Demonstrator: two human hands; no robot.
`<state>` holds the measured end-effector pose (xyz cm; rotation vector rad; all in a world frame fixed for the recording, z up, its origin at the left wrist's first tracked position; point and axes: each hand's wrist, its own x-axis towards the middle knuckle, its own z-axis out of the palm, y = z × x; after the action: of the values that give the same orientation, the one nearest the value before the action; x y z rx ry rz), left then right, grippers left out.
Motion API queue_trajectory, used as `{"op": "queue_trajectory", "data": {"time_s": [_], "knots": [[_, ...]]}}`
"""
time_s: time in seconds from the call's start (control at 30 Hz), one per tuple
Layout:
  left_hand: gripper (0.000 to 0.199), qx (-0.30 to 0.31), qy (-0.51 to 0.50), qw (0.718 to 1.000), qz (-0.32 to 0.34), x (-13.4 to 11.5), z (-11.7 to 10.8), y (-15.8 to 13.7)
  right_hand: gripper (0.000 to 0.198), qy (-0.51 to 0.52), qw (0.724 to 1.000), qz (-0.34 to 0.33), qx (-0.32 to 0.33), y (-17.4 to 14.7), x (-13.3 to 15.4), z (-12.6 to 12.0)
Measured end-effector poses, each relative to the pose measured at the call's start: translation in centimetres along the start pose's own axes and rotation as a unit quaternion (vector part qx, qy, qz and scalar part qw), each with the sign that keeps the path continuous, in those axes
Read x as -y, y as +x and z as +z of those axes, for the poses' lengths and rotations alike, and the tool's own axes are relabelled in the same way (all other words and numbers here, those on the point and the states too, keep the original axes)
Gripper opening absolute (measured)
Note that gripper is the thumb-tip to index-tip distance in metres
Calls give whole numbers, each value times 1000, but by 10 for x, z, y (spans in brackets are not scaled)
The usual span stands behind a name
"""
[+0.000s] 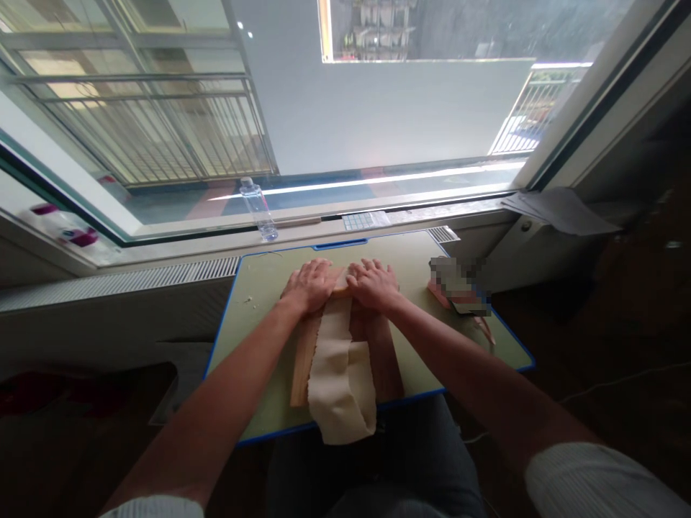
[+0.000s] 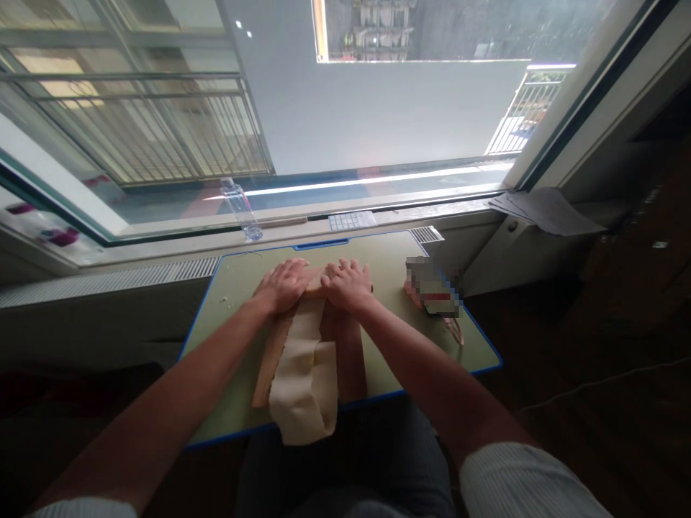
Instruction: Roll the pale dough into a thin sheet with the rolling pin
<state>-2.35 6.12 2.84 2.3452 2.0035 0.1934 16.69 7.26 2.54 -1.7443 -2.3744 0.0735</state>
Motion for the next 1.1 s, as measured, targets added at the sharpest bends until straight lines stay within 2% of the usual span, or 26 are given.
{"op": "queue_trajectory", "data": {"time_s": [0.1,0.27,0.4,0.57,0.77,0.97,1.1], "knots": [[57,-12,-2,1000,-5,5,7,12,62,8,999,24,-22,9,0,10],[56,-13,-6,1000,-4,15,11,42,64,30,998,46,8,38,-4,10],[51,-43,-5,999,-15,19,8,66,64,60,997,49,9,63,-8,8],[45,-66,-13,997,-27,19,6,77,63,71,996,60,16,73,-10,8],[47,-62,-15,997,-31,14,5,54,61,53,996,72,4,49,-5,8],[57,-18,-11,998,-51,6,6,20,63,12,996,76,-42,4,8,10],[63,-21,7,998,-51,-3,8,-11,62,4,995,75,-58,-32,18,11]]}}
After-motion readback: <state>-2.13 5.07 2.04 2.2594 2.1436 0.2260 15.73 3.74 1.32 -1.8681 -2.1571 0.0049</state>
